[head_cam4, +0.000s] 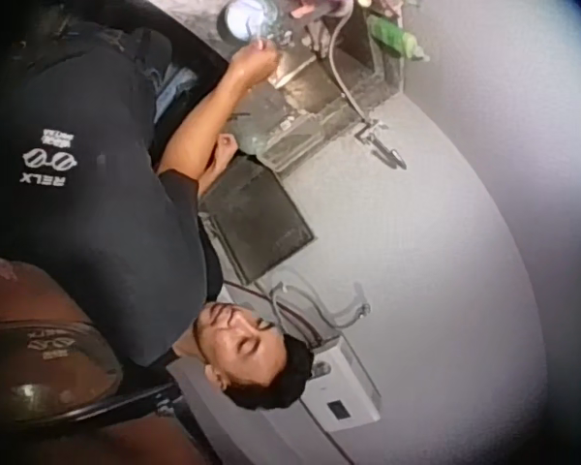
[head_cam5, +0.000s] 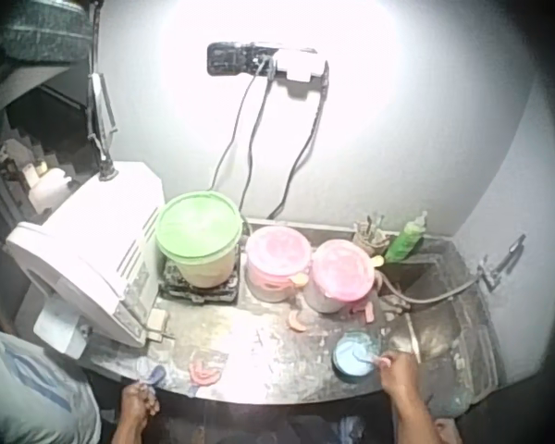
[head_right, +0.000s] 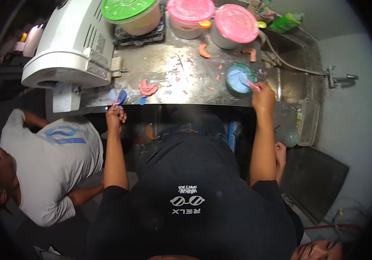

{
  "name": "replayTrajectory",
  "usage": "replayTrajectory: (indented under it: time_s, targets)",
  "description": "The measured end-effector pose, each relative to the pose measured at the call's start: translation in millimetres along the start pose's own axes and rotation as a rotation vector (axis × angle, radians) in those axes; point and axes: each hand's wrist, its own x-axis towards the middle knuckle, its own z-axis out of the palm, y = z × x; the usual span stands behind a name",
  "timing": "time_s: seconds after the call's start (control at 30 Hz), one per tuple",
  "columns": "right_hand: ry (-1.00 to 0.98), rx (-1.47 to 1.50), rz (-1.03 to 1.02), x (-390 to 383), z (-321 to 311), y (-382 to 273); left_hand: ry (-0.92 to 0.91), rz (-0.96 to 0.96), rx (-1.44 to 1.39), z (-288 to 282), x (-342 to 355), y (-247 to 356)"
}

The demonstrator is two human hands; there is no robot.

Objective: The person applies a blue dental impression material to a pink dental tray, spreading it with a small pink tool, and then washes a green bowl and the tool in a sink.

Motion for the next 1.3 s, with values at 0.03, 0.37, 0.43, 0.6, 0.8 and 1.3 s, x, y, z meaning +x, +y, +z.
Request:
replayTrajectory:
  time_s: [0.03, 0.37, 0.43, 0.6, 0.8, 1.3]
  targets:
    - [-0.014, -0.039, 0.006, -1, 1, -4, -0.008, 0.007, -0.001, -2, 1, -1]
    - [-0.197, 0.217, 0.006, -5, 7, 9, 0.146, -0.147, 0.083, 9, -11, 11]
    - [-0.228, 0.293, 0.014, -3, 10, 22, 0.369, -0.134, -0.023, 13, -20, 11]
    - [-0.306, 0.732, 0.118, -9, -1, 18, 0.616, -0.114, -0.017, 17, -32, -29]
    - [-0.398, 0.907, 0.200, -15, -16, 9, 0.080, -0.254, 0.057, 74, -33, -39]
    - [-0.132, 0.800, 0.156, -5, -12, 34, 0.069, -0.146, 0.095, 79, -26, -29]
